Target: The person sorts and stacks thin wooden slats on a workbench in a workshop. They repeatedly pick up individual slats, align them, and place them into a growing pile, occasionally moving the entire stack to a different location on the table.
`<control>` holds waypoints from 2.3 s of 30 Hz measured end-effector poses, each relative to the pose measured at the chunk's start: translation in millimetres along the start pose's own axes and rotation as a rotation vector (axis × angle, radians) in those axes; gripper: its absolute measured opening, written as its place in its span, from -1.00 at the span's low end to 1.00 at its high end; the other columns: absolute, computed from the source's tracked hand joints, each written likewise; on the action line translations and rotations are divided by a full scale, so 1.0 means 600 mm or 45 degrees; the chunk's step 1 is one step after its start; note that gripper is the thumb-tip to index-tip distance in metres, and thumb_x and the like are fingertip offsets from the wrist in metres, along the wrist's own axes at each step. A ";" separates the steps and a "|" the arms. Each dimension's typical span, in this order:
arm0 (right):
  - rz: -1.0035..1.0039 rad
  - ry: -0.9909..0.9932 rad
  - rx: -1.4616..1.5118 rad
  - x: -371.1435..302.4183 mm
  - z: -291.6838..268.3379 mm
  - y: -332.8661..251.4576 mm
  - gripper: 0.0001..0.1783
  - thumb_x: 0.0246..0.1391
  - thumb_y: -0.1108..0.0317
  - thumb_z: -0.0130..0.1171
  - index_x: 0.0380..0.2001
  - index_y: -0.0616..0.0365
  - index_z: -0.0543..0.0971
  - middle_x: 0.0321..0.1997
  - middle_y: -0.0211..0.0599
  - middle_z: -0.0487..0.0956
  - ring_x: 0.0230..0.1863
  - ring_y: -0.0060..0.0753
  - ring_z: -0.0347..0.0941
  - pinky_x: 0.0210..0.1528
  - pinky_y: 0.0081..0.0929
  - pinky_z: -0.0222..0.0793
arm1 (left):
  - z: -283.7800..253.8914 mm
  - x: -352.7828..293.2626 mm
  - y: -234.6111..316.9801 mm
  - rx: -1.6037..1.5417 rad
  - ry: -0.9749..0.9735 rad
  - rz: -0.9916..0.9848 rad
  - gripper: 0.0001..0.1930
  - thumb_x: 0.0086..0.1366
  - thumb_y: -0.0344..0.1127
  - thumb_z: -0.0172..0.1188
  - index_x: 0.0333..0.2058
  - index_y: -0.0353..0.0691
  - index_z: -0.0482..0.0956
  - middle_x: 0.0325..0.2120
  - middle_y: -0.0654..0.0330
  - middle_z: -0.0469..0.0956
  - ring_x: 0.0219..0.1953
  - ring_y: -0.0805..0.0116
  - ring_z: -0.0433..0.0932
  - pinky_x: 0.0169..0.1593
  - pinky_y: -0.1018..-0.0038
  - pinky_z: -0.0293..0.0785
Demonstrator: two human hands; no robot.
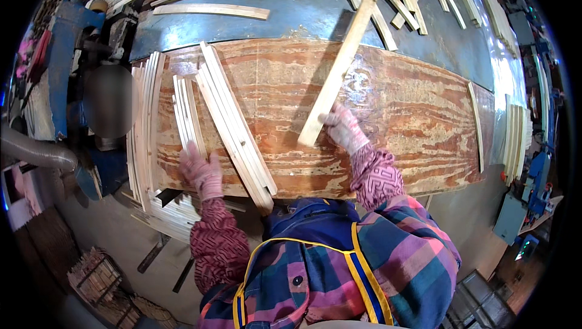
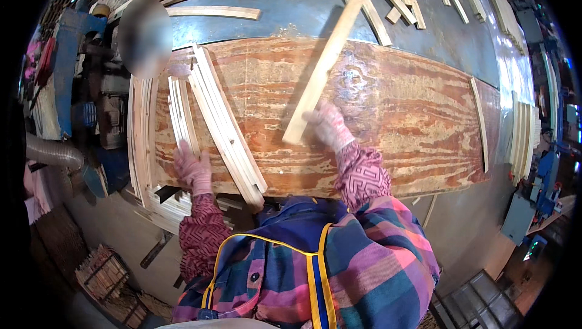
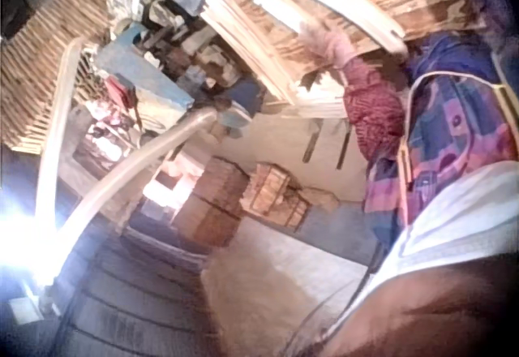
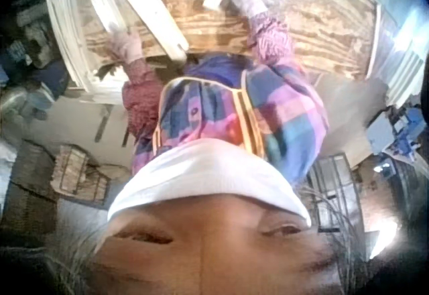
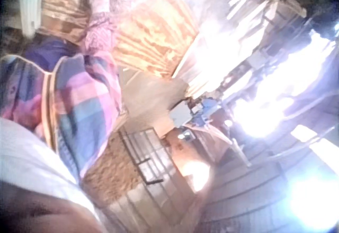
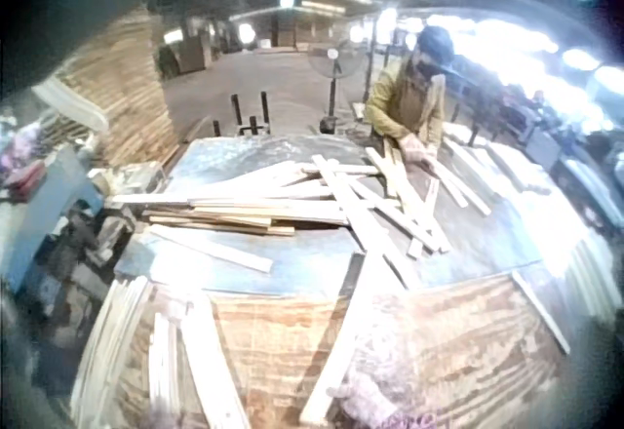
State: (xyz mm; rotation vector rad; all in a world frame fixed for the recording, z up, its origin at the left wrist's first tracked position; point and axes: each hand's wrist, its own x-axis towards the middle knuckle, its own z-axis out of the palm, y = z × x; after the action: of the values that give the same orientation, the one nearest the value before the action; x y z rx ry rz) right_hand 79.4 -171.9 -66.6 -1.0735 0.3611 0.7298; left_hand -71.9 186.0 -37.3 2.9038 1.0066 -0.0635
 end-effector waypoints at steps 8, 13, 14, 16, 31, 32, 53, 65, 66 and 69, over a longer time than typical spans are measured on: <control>0.188 -0.429 -1.469 -0.076 0.146 -0.098 -0.45 0.01 0.52 0.25 0.12 0.28 0.42 -0.08 -0.04 0.58 0.01 -0.35 0.49 0.13 -0.29 0.41 | 0.002 -0.036 0.296 -1.650 -1.012 -0.046 -0.48 0.22 -0.48 0.23 0.16 -0.38 0.36 0.09 -0.01 0.45 0.13 0.23 0.44 0.20 0.37 0.40; -0.554 0.796 -2.213 0.150 -0.177 -0.254 -0.44 0.06 0.11 0.20 0.12 0.04 0.44 0.07 -0.01 0.51 0.11 -0.07 0.45 0.11 -0.18 0.43 | 0.069 -0.073 0.182 -1.524 -0.225 -0.227 -0.29 0.01 -0.56 0.44 0.18 -0.40 0.36 -0.04 0.13 0.52 -0.07 0.32 0.53 0.06 0.46 0.47; -0.639 1.144 -2.165 0.184 -0.256 -0.284 -0.34 0.05 -0.05 0.20 0.16 0.05 0.42 0.10 0.00 0.51 0.13 -0.01 0.45 0.15 -0.17 0.39 | 0.044 -0.073 0.155 -1.349 -0.131 -0.052 -0.38 0.02 -0.56 0.38 0.11 -0.38 0.44 0.04 0.11 0.44 0.04 0.27 0.45 0.12 0.42 0.41; -0.428 1.402 -2.142 0.236 -0.285 -0.336 -0.26 0.04 -0.18 0.21 0.18 0.03 0.40 0.14 -0.03 0.51 0.14 0.03 0.45 0.20 -0.17 0.35 | -0.006 -0.080 0.094 -1.209 -0.090 -0.046 -0.48 0.03 -0.57 0.28 0.05 -0.35 0.52 0.19 0.07 0.29 0.24 0.18 0.27 0.25 0.36 0.27; -0.379 -0.022 0.258 0.001 -0.204 -0.196 -0.13 0.15 -0.42 -0.08 0.21 0.14 0.32 -0.44 -0.33 0.53 -0.58 -0.43 0.45 -0.56 -0.46 0.48 | 0.057 -0.025 -0.072 0.090 -0.454 -0.431 0.01 0.04 -0.01 0.41 0.40 0.10 -0.01 0.32 -0.14 0.05 0.23 -0.19 0.26 0.25 0.21 0.29; -0.197 0.072 0.521 -0.033 -0.161 -0.169 -0.13 0.14 -0.44 -0.10 0.20 0.11 0.33 -0.44 -0.30 0.54 -0.56 -0.36 0.48 -0.56 -0.40 0.52 | 0.043 -0.017 -0.052 0.180 -0.333 -0.383 -0.07 0.03 0.01 0.40 0.34 0.01 0.13 0.22 -0.22 0.15 0.13 -0.21 0.34 0.21 0.15 0.31; -0.514 0.524 -2.071 0.386 0.074 -0.241 -0.04 0.01 -0.25 0.20 0.36 0.04 0.20 0.26 0.02 0.40 0.27 0.04 0.34 0.28 -0.13 0.26 | -0.013 0.005 0.237 -2.402 -1.062 -0.214 -0.22 0.14 -0.46 0.18 0.36 -0.26 0.13 0.17 0.13 0.40 0.07 0.36 0.48 0.06 0.44 0.50; 0.453 0.149 0.157 0.200 0.039 -0.159 -0.56 0.14 -0.06 0.17 -0.22 0.12 0.52 -0.64 -0.40 0.44 -0.78 -0.52 0.23 -0.75 -0.56 0.12 | 0.053 -0.121 -0.245 -0.526 -0.203 -0.120 -0.34 0.16 -0.39 0.24 0.28 -0.13 0.30 0.17 0.07 0.41 0.18 0.16 0.41 0.26 0.38 0.32; 0.543 -0.015 0.461 0.161 0.002 -0.117 -0.55 0.15 -0.03 0.12 -0.16 0.15 0.50 -0.61 -0.42 0.43 -0.75 -0.55 0.25 -0.73 -0.60 0.17 | 0.059 -0.120 -0.239 -0.748 -0.214 -0.257 -0.33 0.16 -0.38 0.25 0.27 -0.15 0.30 0.17 0.05 0.41 0.19 0.13 0.40 0.27 0.36 0.30; 0.684 -0.214 1.014 0.025 -0.054 0.013 -0.48 0.18 0.06 -0.05 0.04 0.26 0.43 -0.52 -0.49 0.40 -0.66 -0.62 0.29 -0.67 -0.71 0.32 | 0.056 -0.107 -0.191 -0.834 -0.207 -0.449 -0.34 0.17 -0.35 0.25 0.27 -0.18 0.30 0.17 0.01 0.41 0.20 0.05 0.37 0.30 0.29 0.25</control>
State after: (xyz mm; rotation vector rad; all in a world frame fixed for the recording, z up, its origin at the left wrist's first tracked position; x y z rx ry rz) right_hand 87.4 -192.9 -95.1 -0.1488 0.7325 1.0191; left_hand -193.9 233.9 -72.8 2.0869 1.2147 0.0120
